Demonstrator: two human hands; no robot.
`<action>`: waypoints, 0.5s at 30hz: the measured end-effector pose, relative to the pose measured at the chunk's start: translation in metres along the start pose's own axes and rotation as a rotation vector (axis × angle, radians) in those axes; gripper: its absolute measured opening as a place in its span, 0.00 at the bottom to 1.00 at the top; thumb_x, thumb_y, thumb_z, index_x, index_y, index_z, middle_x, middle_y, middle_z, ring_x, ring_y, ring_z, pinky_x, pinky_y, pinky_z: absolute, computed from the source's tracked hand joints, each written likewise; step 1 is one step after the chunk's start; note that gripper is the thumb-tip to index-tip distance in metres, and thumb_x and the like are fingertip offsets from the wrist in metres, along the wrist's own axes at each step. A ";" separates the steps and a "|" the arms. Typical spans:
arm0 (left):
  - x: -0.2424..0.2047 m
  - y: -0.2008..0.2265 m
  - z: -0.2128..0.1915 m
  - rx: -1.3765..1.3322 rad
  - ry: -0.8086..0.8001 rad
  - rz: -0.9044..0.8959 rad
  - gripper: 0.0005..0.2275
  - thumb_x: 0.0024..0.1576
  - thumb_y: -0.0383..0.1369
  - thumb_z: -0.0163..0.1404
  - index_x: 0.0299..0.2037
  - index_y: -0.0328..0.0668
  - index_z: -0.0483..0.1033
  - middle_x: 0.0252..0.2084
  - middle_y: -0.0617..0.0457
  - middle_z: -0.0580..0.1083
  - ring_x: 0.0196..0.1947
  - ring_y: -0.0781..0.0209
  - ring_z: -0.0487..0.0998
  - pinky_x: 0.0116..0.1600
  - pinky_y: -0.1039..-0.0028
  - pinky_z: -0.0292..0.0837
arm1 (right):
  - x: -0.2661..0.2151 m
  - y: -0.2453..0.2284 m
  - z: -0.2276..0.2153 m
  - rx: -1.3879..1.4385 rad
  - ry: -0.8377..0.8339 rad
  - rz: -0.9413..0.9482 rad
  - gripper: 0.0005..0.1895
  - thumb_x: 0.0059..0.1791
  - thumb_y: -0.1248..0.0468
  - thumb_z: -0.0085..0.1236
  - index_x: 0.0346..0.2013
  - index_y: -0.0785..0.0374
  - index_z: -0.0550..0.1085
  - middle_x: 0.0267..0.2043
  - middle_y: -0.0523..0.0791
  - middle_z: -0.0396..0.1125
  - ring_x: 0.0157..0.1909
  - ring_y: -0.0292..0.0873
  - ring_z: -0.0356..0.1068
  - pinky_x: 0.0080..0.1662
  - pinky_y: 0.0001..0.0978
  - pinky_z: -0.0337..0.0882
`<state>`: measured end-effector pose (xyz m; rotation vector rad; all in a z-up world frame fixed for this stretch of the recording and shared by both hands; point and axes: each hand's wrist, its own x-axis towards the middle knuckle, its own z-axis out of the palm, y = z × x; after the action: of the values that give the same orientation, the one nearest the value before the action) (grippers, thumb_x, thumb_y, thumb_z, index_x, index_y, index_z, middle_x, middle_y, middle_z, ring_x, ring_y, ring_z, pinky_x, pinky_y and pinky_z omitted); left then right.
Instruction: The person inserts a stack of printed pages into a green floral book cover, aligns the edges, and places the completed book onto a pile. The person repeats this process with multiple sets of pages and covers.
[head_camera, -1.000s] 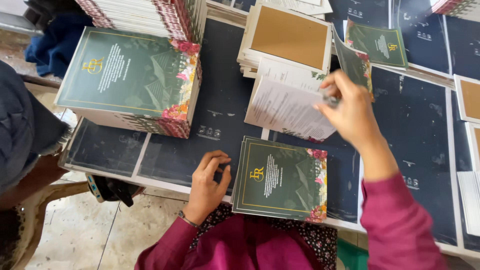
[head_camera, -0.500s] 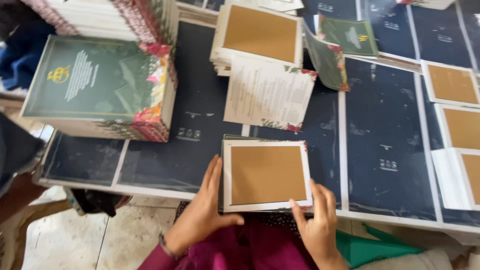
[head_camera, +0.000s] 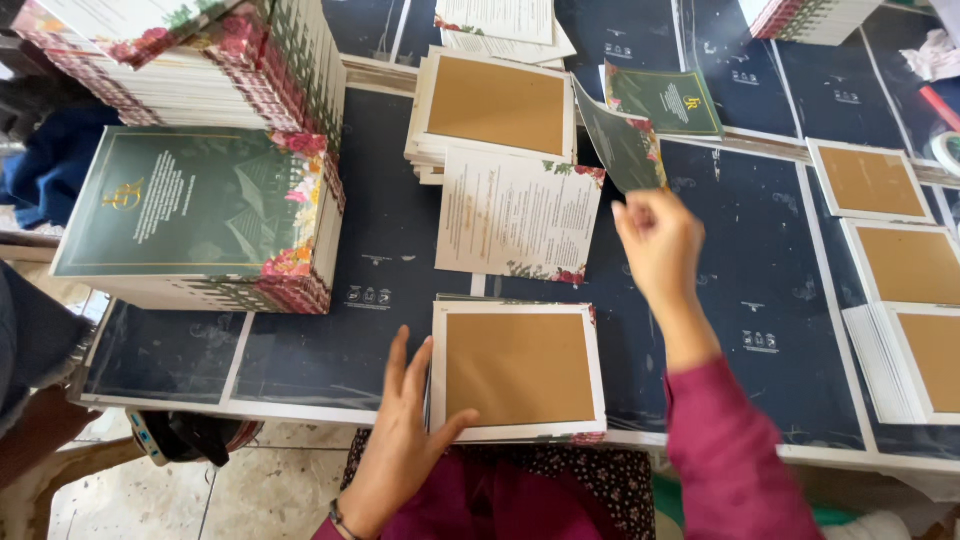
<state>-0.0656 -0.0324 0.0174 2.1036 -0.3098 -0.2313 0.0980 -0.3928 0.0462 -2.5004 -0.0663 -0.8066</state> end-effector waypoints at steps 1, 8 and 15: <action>0.001 0.002 -0.004 -0.011 0.101 0.032 0.39 0.57 0.40 0.61 0.74 0.45 0.49 0.81 0.38 0.38 0.81 0.38 0.45 0.73 0.50 0.55 | 0.027 0.014 0.018 -0.011 0.003 -0.041 0.09 0.51 0.65 0.71 0.41 0.64 0.79 0.32 0.44 0.71 0.30 0.40 0.68 0.38 0.35 0.69; 0.001 -0.009 -0.031 0.037 0.321 0.105 0.18 0.62 0.35 0.52 0.61 0.42 0.71 0.70 0.43 0.59 0.73 0.43 0.62 0.67 0.53 0.66 | 0.094 0.075 0.060 -0.060 -0.099 -0.064 0.08 0.44 0.72 0.58 0.29 0.57 0.83 0.28 0.43 0.76 0.31 0.39 0.75 0.39 0.36 0.69; 0.025 0.039 -0.035 -0.297 0.317 0.177 0.10 0.62 0.31 0.52 0.50 0.38 0.79 0.56 0.46 0.76 0.58 0.57 0.79 0.60 0.70 0.78 | -0.016 -0.090 -0.081 0.090 -0.003 -0.111 0.03 0.60 0.76 0.60 0.43 0.68 0.79 0.34 0.47 0.72 0.36 0.41 0.69 0.44 0.35 0.66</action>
<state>-0.0370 -0.0314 0.0677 1.7733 -0.2523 0.1528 0.0244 -0.3514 0.1344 -2.4301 -0.2392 -0.8261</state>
